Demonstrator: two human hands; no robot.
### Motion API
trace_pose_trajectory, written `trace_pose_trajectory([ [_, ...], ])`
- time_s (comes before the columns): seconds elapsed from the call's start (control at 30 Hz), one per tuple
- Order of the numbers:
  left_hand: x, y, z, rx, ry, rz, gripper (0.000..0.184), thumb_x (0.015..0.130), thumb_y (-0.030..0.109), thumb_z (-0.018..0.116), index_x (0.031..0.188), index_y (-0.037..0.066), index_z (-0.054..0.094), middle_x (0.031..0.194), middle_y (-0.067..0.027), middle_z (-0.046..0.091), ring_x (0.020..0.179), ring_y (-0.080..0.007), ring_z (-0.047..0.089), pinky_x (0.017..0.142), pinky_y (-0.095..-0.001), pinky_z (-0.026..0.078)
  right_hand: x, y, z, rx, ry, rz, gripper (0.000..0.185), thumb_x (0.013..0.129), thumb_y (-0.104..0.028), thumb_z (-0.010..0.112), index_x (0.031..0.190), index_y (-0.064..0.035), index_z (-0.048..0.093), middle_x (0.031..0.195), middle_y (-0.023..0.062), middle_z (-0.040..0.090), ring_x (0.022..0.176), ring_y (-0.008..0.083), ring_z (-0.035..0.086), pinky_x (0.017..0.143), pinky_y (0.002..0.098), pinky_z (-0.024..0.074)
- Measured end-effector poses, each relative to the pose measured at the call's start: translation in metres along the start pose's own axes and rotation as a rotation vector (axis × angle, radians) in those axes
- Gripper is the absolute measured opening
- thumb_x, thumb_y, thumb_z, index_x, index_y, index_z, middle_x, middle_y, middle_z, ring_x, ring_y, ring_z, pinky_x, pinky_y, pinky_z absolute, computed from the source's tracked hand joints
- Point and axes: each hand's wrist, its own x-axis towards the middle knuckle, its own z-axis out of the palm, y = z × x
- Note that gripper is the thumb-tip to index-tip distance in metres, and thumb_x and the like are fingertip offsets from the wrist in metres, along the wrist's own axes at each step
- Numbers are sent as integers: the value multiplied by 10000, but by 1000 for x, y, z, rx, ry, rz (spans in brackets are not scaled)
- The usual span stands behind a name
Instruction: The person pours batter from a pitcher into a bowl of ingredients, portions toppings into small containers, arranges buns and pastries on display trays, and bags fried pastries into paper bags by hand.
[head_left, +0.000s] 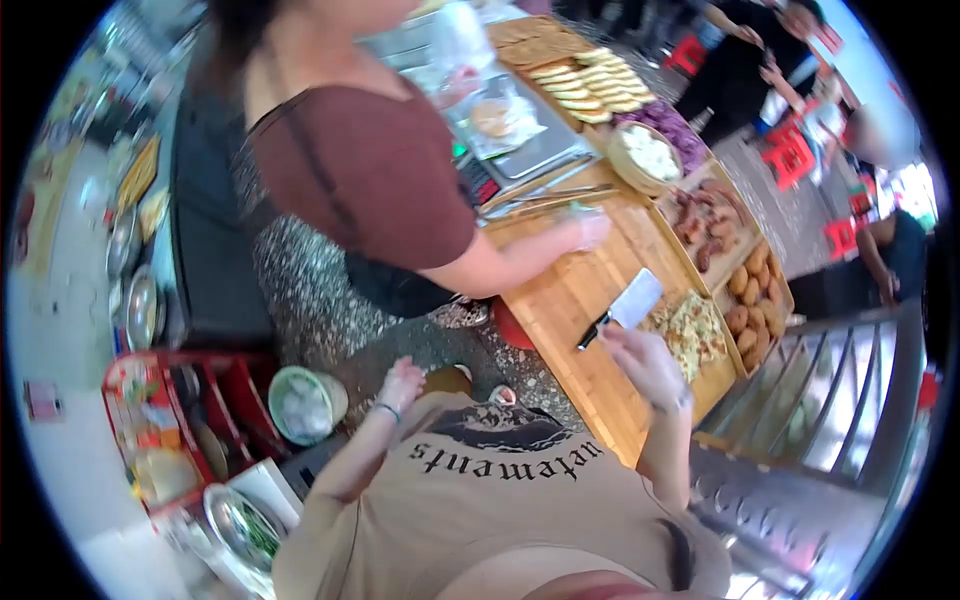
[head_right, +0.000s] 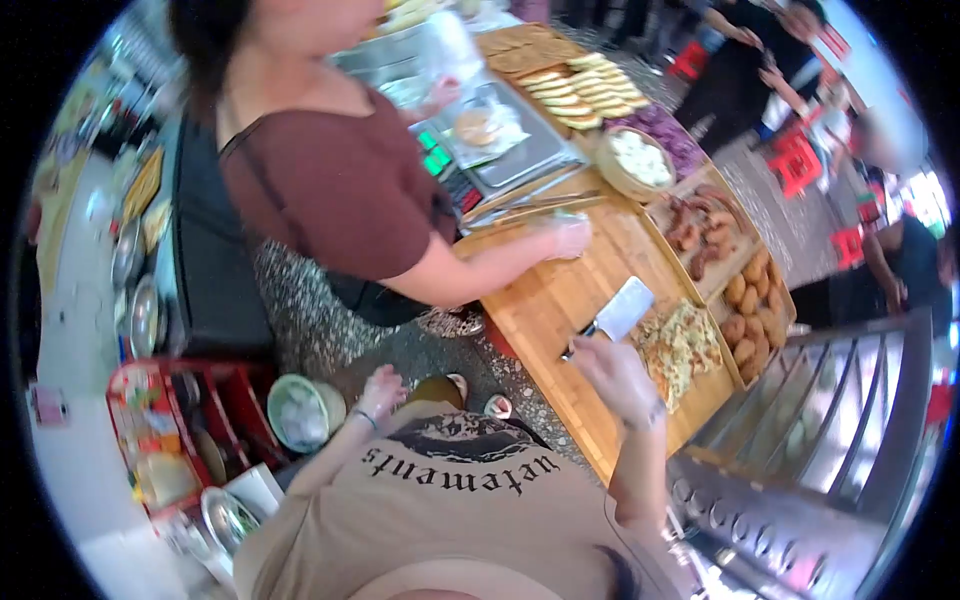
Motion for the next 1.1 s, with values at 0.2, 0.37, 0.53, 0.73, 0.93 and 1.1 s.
trace_pose_trajectory([
  [0.2,38,37,-32,488,-87,164,578,898,211,583,1380,-42,389,1149,-152,636,924,-203,638,817,-341,502,-11,-107,20,498,149,-848,558,903,-432,557,1145,68,614,988,280,677,876,382,688,842,427,524],
  [0.37,53,108,-77,366,-257,174,485,908,109,582,1352,14,412,1023,-52,586,922,-159,565,797,-299,480,79,-237,117,670,-485,-1036,578,881,-426,627,1238,27,584,1167,268,623,1122,408,594,959,482,463],
  [0.53,162,109,-223,529,-287,328,473,898,233,601,1308,34,472,1033,-94,654,919,-180,619,800,-319,504,197,-339,230,433,-780,-875,564,880,-375,631,1305,-16,538,1334,172,548,1237,378,516,1022,432,415],
  [0.73,182,216,-401,177,5,187,474,897,164,562,1331,-1,462,1099,-142,632,894,-193,647,777,-306,517,329,-448,343,256,-672,-781,476,910,-287,583,1303,-21,533,1230,209,590,1108,355,583,935,404,457],
  [0.93,251,290,-488,-34,219,46,457,904,141,514,1337,8,452,1201,-130,588,879,-193,629,746,-331,502,456,-498,382,208,-667,-720,439,931,-282,564,1267,0,553,1166,225,617,1065,380,598,904,423,472],
  [1.1,299,417,-471,-59,60,67,505,928,117,526,1396,19,366,1305,-133,497,949,-184,574,823,-307,465,581,-511,369,142,-532,-673,474,931,-358,546,1273,-30,555,1162,225,618,1064,388,594,901,438,469],
])
